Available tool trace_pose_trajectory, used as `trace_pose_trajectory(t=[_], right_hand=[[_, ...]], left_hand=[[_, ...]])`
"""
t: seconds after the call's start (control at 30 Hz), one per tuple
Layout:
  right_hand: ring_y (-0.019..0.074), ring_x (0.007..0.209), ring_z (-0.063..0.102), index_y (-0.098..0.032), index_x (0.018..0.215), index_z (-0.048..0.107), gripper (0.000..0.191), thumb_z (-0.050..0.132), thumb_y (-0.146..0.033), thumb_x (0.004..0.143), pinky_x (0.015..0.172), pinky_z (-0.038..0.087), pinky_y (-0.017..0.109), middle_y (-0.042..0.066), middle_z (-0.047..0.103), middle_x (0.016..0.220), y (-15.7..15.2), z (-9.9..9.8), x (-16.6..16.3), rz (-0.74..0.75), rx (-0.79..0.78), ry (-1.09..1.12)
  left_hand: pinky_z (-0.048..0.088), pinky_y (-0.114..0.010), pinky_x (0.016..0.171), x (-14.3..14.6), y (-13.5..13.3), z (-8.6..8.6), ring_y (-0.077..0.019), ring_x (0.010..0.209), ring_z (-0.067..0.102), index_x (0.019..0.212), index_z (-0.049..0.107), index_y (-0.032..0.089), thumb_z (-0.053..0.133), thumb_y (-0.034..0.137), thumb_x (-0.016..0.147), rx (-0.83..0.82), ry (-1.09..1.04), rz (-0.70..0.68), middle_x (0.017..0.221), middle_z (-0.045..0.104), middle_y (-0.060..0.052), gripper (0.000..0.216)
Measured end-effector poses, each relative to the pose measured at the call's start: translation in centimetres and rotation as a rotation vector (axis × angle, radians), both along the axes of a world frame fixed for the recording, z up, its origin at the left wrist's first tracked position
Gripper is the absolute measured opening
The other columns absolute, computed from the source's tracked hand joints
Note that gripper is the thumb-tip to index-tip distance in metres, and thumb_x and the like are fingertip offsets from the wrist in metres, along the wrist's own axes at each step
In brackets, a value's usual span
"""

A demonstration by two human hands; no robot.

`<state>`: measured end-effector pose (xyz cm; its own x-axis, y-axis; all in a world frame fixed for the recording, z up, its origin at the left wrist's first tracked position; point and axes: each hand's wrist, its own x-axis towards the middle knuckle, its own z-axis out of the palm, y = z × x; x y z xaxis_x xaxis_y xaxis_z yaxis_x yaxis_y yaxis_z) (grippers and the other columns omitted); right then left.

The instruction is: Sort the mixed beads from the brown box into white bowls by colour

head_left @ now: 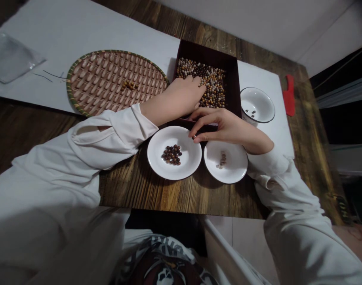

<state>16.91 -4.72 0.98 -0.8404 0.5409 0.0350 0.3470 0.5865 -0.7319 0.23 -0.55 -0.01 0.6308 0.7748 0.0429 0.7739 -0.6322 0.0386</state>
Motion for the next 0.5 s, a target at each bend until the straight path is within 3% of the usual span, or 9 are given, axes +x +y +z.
trace_pose_trajectory(t=[0.13, 0.33, 0.5], right_hand=[[0.0228, 0.108, 0.057, -0.022, 0.089, 0.075, 0.018, 0.069, -0.038, 0.081, 0.097, 0.044, 0.04, 0.006, 0.062, 0.109, 0.0, -0.04, 0.0, -0.004, 0.001, 0.002], [0.0229, 0.107, 0.057, -0.022, 0.089, 0.075, 0.019, 0.069, -0.039, 0.081, 0.097, 0.045, 0.04, 0.005, 0.062, 0.11, 0.03, -0.1, 0.05, -0.003, -0.001, 0.003], [0.0226, 0.107, 0.057, -0.022, 0.089, 0.075, 0.019, 0.069, -0.039, 0.082, 0.097, 0.045, 0.039, 0.005, 0.062, 0.109, 0.01, -0.03, 0.03, 0.0, 0.006, -0.004]], left_hand=[[0.045, -0.045, 0.088, -0.01, 0.13, -0.15, -0.0323, 0.114, 0.052, 0.125, 0.055, 0.013, 0.029, 0.016, 0.087, 0.009, 0.0, 0.001, 0.127, 0.055, -0.018, 0.047], [0.039, -0.045, 0.096, -0.11, 0.23, -0.27, -0.0316, 0.119, 0.045, 0.132, 0.052, 0.017, 0.031, 0.028, 0.092, -0.107, -0.112, 0.044, 0.131, 0.055, -0.011, 0.046], [0.043, -0.044, 0.091, -0.11, 0.18, -0.14, -0.0297, 0.115, 0.048, 0.13, 0.053, 0.016, 0.028, 0.02, 0.089, -0.05, -0.05, 0.02, 0.132, 0.054, -0.013, 0.048]])
